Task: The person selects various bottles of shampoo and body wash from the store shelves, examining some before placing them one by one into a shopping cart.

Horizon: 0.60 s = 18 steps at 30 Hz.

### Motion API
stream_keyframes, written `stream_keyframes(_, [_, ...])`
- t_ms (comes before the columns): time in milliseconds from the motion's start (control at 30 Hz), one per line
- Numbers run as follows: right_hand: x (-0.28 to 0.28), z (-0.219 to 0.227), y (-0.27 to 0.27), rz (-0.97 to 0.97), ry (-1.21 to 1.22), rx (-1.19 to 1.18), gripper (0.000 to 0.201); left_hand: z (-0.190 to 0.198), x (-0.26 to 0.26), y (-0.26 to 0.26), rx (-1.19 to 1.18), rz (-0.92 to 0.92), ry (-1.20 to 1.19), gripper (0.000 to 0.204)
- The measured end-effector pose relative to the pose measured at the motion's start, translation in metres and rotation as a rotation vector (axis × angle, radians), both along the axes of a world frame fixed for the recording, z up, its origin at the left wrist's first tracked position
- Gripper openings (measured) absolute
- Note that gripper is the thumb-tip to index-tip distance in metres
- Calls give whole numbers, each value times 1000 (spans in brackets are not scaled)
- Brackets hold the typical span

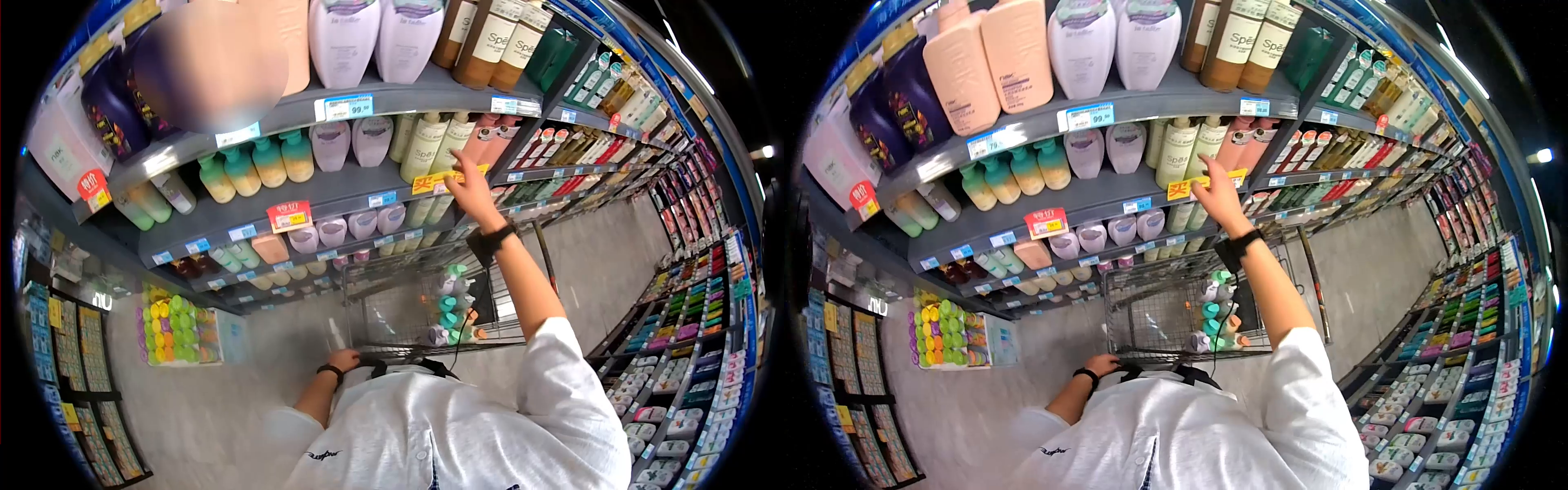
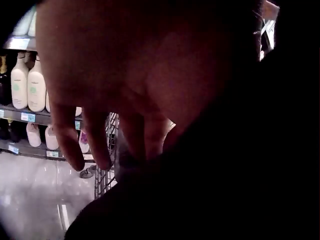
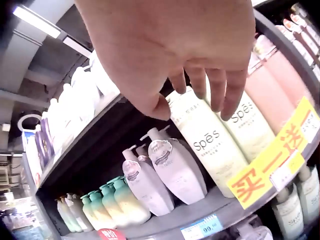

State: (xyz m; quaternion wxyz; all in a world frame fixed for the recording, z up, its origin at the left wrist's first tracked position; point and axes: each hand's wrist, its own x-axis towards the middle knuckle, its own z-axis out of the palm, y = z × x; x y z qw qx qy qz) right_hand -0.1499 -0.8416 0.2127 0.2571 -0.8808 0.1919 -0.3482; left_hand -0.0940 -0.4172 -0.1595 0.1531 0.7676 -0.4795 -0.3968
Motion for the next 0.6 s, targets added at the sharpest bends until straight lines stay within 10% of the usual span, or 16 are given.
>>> stream_keyframes(200, [60, 14, -45, -52, -122, 61, 69, 54, -16, -37, 277, 40, 90, 36])
stream_keyframes(333, [72, -3, -64, 22, -131, -34, 64, -1, -15, -35, 197, 276, 72, 36])
stream_keyframes(600, [62, 12, -50, -26, -21, -63, 49, 123, 23, -92, -99, 489, -109, 32])
